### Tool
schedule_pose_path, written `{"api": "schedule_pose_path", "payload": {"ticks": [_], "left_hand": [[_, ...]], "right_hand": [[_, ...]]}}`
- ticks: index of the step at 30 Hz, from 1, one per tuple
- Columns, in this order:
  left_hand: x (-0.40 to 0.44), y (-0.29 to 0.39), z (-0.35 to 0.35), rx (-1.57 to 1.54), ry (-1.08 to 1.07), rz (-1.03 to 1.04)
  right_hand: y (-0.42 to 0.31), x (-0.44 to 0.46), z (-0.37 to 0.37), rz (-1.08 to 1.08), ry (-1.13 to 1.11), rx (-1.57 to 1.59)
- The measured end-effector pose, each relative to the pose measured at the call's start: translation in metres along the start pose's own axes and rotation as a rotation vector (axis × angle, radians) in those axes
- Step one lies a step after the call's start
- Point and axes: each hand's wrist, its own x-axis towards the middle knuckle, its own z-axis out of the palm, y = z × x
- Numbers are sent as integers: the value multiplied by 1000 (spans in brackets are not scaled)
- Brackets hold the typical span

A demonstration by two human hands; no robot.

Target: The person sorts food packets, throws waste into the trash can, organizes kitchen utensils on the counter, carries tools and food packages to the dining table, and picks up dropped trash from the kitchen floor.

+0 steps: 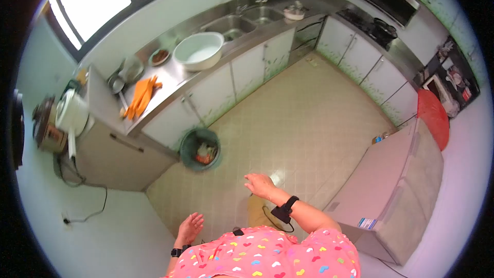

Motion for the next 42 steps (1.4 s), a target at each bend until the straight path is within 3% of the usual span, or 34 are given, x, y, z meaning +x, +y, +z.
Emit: {"api": "schedule_pose_path", "payload": {"ticks": [5, 12, 20, 24, 27, 31, 38, 42], "left_hand": [[94, 71, 98, 92, -70, -30], [208, 149, 267, 317, -262, -131], [355, 190, 434, 409, -344, -338], [469, 202, 521, 444, -404, -363], [539, 210, 585, 427, -487, -454], [548, 252, 738, 665, -465, -261], [643, 296, 873, 772, -504, -179], [680, 303, 940, 675, -413, -112]], "right_hand": [[73, 41, -71, 113, 36, 99], [169, 70, -165, 208, 259, 186], [301, 90, -284, 406, 235, 186], [387, 122, -354, 439, 283, 59], [439, 146, -407, 527, 195, 58], [492, 181, -483, 577, 205, 63], [605, 243, -572, 496, 236, 155], [686, 288, -642, 509, 43, 130]]}}
